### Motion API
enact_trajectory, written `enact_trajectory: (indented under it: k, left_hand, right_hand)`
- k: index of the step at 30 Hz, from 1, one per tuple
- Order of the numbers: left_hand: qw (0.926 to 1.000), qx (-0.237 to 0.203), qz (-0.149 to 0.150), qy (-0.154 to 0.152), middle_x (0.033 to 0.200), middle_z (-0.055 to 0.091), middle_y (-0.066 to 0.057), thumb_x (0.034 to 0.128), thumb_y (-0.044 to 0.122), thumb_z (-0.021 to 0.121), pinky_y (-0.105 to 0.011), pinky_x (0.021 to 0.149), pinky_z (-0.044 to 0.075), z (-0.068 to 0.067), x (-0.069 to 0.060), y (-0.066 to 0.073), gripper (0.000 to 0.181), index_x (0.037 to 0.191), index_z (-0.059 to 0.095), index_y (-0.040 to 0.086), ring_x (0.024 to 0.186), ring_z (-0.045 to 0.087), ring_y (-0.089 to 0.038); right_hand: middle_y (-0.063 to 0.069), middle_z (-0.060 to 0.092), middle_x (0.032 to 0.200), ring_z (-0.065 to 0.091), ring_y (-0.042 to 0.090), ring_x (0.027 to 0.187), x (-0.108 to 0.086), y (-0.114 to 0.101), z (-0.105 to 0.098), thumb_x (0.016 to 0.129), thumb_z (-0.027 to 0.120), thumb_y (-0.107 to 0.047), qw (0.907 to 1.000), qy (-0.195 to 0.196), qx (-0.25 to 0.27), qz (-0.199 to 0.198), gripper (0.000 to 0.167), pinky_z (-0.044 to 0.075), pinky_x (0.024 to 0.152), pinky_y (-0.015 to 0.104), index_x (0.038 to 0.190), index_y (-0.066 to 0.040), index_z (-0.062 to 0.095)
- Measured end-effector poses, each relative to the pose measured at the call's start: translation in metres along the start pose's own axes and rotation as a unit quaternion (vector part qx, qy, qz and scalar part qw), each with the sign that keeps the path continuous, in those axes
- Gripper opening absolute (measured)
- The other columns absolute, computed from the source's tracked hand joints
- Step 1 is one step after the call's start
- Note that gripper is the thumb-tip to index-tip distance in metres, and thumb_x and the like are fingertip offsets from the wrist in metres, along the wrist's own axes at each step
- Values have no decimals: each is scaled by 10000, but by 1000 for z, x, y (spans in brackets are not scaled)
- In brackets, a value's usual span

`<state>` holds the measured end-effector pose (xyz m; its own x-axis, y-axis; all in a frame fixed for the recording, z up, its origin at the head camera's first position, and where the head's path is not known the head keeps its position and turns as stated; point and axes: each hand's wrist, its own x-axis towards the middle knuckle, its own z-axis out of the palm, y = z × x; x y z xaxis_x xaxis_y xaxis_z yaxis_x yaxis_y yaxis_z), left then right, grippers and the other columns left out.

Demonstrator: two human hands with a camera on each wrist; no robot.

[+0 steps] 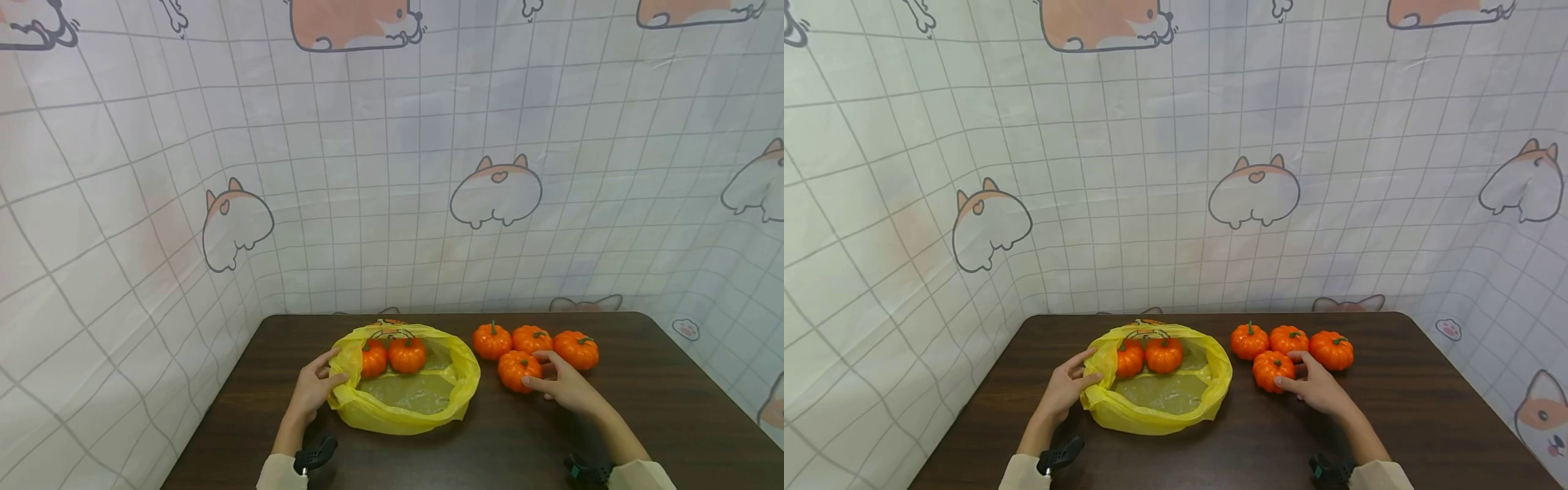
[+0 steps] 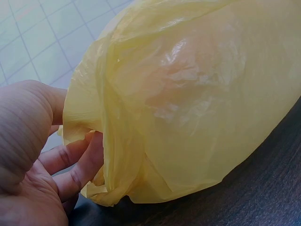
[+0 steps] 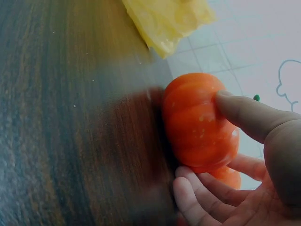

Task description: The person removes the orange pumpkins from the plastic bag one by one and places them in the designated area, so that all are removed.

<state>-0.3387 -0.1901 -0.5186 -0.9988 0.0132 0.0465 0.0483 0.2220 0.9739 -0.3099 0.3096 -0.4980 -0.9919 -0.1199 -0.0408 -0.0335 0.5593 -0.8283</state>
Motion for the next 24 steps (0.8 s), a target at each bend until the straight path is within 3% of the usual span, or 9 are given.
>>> enact_trajectory:
  k: [24]
  left_hand:
    - [10000,56,-22,25,995,755,-119,929,93,728,-314,710,551,0,2,-1,607,1501,537,165,837,675,-173]
  right_hand:
    - [356,484,1417,627,307,1119,1,1,0,961,716,-387,9999,-100,13,62,785,590,813,391,1506,29,332]
